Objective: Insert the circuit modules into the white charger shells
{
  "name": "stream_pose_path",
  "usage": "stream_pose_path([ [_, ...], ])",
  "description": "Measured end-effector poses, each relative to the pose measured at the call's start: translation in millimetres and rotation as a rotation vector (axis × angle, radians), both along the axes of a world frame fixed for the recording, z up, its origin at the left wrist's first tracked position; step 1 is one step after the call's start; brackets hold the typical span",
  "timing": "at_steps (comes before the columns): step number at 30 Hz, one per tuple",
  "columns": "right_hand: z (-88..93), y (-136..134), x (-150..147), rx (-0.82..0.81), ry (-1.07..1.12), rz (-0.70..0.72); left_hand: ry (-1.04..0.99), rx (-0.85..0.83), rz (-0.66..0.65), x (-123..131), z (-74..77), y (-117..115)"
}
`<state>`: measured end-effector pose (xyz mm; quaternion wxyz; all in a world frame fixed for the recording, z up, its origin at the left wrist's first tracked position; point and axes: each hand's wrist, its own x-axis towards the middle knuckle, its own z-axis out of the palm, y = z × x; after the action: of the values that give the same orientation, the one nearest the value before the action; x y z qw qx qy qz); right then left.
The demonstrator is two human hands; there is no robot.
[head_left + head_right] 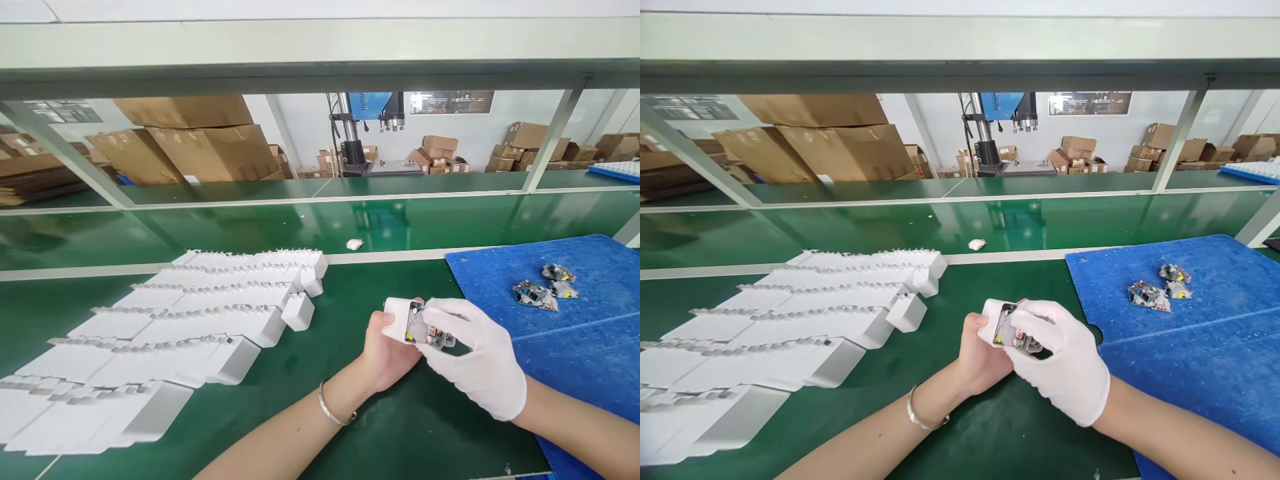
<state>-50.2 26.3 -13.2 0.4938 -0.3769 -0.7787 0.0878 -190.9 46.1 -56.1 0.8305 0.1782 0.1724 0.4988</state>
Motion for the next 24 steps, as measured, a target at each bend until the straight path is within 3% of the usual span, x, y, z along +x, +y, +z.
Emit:
stream_pose_path([
  [8,2.5,-0.2,1.3,0.057,-0.047,-0.005,0.03,0.063,-0.031,1.6,3.0,-0.2],
  [15,0.2,-4.6,-1.5,-0.083,0.029,0.046,0.06,0.101,-0.022,0.4,-1.7,-1.7],
  [21,-3.9,-14.3,0.4,-0.416,0.238,0.193,0.093,0.161,-0.039,0.3,-2.9,-3.3],
  [24,-11.9,-12.3,2.6,-0.438,0.254,0.177,0.094,0.18,-0.042,0.5,-2.8,-4.1],
])
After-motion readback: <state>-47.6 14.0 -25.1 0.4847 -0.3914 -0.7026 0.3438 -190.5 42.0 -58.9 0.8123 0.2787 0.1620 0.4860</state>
